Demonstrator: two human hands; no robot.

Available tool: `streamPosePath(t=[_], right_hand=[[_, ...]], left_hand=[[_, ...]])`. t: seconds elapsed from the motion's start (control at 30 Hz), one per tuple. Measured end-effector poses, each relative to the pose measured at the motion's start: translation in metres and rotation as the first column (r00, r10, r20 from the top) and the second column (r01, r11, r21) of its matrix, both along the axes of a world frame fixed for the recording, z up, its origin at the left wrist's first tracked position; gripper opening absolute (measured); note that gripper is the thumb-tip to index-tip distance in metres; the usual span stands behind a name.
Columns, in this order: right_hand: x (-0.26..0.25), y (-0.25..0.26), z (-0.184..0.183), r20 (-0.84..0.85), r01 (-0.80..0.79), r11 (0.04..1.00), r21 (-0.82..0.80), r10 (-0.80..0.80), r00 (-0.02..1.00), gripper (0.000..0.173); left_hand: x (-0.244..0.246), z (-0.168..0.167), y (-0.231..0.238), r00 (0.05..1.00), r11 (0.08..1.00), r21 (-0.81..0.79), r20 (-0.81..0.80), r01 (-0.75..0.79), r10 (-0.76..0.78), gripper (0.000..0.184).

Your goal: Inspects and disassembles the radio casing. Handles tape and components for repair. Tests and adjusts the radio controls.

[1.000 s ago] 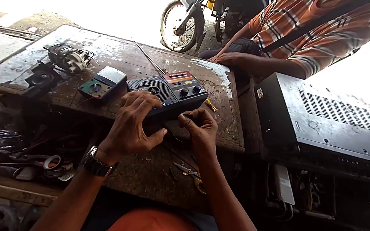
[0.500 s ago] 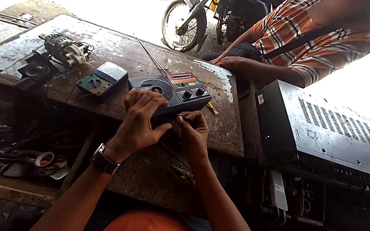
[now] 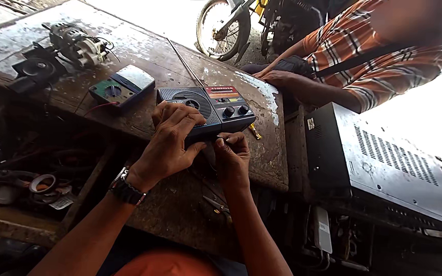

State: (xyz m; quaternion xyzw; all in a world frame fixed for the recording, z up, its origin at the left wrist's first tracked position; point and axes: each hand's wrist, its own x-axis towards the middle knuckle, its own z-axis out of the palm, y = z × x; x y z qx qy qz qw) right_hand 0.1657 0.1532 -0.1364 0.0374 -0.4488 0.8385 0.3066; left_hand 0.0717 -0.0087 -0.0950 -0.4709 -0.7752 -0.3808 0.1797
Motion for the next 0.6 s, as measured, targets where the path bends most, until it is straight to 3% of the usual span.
streamPosePath(t=[0.43,0.6], right_hand=[[-0.0009,-0.0014,0.0021,0.014,0.016,1.000,0.001,-0.016,1.000,0.017],[0.0009,0.0037,0.0062,0.039,0.094,0.989,0.118,-0.099,0.994,0.015]], left_hand=[[0.0047,-0.0003,0.0077,0.998,0.995,0.081,0.013,-0.058,0.058,0.024],[0.0050,-0.0004,0.0091,0.997,0.994,0.081,-0.005,-0.074,0.075,0.024]])
